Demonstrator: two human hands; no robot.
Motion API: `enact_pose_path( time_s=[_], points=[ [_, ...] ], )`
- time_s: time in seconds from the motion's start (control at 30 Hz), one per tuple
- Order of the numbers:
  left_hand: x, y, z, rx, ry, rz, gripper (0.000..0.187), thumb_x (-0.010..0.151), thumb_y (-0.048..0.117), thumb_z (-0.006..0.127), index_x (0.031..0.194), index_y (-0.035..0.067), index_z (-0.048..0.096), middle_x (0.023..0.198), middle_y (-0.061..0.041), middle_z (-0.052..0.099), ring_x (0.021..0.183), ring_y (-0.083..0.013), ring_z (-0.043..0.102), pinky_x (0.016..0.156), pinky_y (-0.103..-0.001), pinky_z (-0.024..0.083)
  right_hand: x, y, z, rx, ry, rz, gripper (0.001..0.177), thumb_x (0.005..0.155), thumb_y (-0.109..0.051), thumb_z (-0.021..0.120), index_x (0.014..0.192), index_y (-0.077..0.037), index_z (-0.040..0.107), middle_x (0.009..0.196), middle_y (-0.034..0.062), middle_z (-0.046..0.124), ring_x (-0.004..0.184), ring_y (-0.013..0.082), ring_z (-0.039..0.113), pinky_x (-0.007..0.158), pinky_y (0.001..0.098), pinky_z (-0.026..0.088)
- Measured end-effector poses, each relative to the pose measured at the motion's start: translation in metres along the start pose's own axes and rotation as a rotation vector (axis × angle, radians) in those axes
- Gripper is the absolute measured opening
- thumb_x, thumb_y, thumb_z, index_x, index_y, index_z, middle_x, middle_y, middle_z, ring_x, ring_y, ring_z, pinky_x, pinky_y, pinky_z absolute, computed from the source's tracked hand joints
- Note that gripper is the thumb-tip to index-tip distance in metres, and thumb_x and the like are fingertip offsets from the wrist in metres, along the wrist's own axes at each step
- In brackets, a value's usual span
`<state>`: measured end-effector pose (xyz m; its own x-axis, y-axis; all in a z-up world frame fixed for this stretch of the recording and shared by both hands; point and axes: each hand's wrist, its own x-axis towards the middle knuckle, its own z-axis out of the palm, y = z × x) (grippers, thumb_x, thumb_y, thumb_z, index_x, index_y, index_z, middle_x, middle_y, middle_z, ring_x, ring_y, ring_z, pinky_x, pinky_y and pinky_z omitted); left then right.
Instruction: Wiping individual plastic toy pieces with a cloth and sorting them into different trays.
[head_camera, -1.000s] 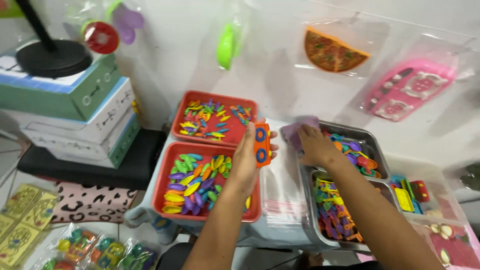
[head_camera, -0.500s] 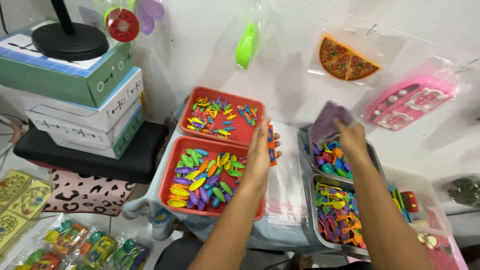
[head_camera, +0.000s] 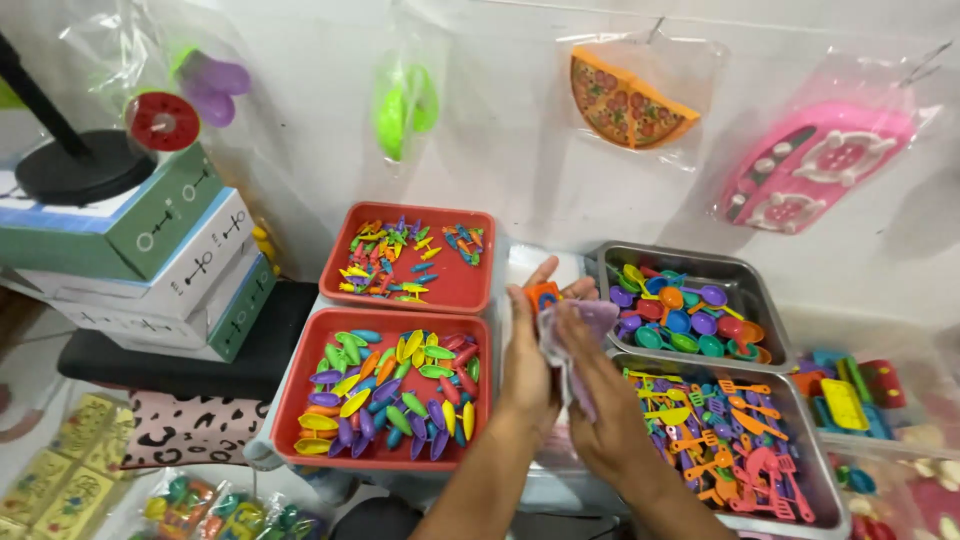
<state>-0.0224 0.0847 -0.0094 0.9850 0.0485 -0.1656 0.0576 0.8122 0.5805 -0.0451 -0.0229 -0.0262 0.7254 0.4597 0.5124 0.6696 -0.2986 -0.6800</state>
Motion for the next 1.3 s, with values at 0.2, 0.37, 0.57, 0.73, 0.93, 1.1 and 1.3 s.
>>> enact_pose_path(
  time_s=[0.2, 0.37, 0.57, 0.73, 0.93, 1.1, 1.3],
  points=[
    [0.013, -0.037, -0.015, -0.202, -0.037, 0.075, 0.064, 0.101, 0.057, 0.032, 0.145, 0.013, 0.046, 0.132, -0.02, 0.06, 0.12, -0.0259, 0.06, 0.1, -0.039, 0.052, -0.025, 0.004, 0.009, 0.021, 0.147, 0.008, 0.058, 0.088, 0.0, 0.05, 0.146, 0.008, 0.045, 0.156, 0.0254, 0.048, 0.149, 0.0374, 0.046, 0.123, 0.0456, 0.037],
    [0.017, -0.037, -0.011, -0.169, -0.172, 0.173, 0.062, 0.106, 0.055, 0.028, 0.148, 0.011, 0.041, 0.139, -0.022, 0.056, 0.13, -0.0281, 0.055, 0.106, -0.038, 0.048, -0.007, 0.0, -0.008, 0.055, 0.147, 0.087, 0.053, 0.083, 0.002, 0.054, 0.136, 0.001, 0.058, 0.15, 0.0159, 0.057, 0.144, 0.0314, 0.052, 0.12, 0.0421, 0.04],
    [0.011, -0.035, -0.002, -0.116, -0.245, 0.216, 0.07, 0.103, 0.06, 0.03, 0.149, 0.008, 0.037, 0.144, -0.028, 0.049, 0.132, -0.0334, 0.052, 0.113, -0.043, 0.044, -0.001, 0.005, -0.018, -0.135, 0.264, 0.026, 0.036, 0.093, -0.018, 0.058, 0.125, -0.004, 0.068, 0.134, 0.0137, 0.059, 0.126, 0.0323, 0.055, 0.106, 0.0459, 0.041],
    [0.007, -0.034, -0.003, 0.043, -0.175, 0.205, 0.071, 0.103, 0.061, 0.019, 0.151, 0.011, 0.032, 0.146, -0.022, 0.049, 0.118, -0.0297, 0.061, 0.107, -0.042, 0.048, -0.016, 0.009, -0.007, -0.139, 0.31, 0.0, 0.036, 0.085, -0.009, 0.067, 0.121, -0.001, 0.067, 0.126, 0.0144, 0.06, 0.111, 0.0315, 0.056, 0.1, 0.0441, 0.043],
    [0.005, -0.039, -0.003, 0.042, -0.223, 0.164, 0.065, 0.107, 0.056, 0.015, 0.153, 0.015, 0.033, 0.151, -0.021, 0.047, 0.144, -0.0298, 0.044, 0.117, -0.041, 0.041, -0.013, 0.002, -0.011, -0.291, 0.335, 0.075, 0.036, 0.092, -0.012, 0.063, 0.127, -0.005, 0.069, 0.127, 0.0111, 0.062, 0.112, 0.03, 0.053, 0.102, 0.0454, 0.037],
    [0.019, -0.036, -0.019, 0.108, -0.192, 0.042, 0.069, 0.105, 0.058, 0.028, 0.154, 0.01, 0.038, 0.128, -0.02, 0.061, 0.115, -0.0245, 0.06, 0.097, -0.04, 0.053, -0.025, 0.023, -0.003, -0.193, 0.246, -0.048, 0.045, 0.083, -0.009, 0.065, 0.128, -0.003, 0.068, 0.131, 0.0167, 0.06, 0.115, 0.0314, 0.056, 0.101, 0.0433, 0.044],
    [0.008, -0.02, -0.008, 0.772, -0.241, 0.1, 0.072, 0.105, 0.052, 0.011, 0.152, 0.005, 0.042, 0.126, -0.019, 0.065, 0.115, -0.0262, 0.063, 0.104, -0.037, 0.049, -0.011, 0.022, -0.01, -0.287, 0.241, 0.02, 0.051, 0.081, -0.002, 0.057, 0.131, 0.007, 0.06, 0.136, 0.0194, 0.053, 0.113, 0.033, 0.052, 0.097, 0.0437, 0.039]
  ],
)
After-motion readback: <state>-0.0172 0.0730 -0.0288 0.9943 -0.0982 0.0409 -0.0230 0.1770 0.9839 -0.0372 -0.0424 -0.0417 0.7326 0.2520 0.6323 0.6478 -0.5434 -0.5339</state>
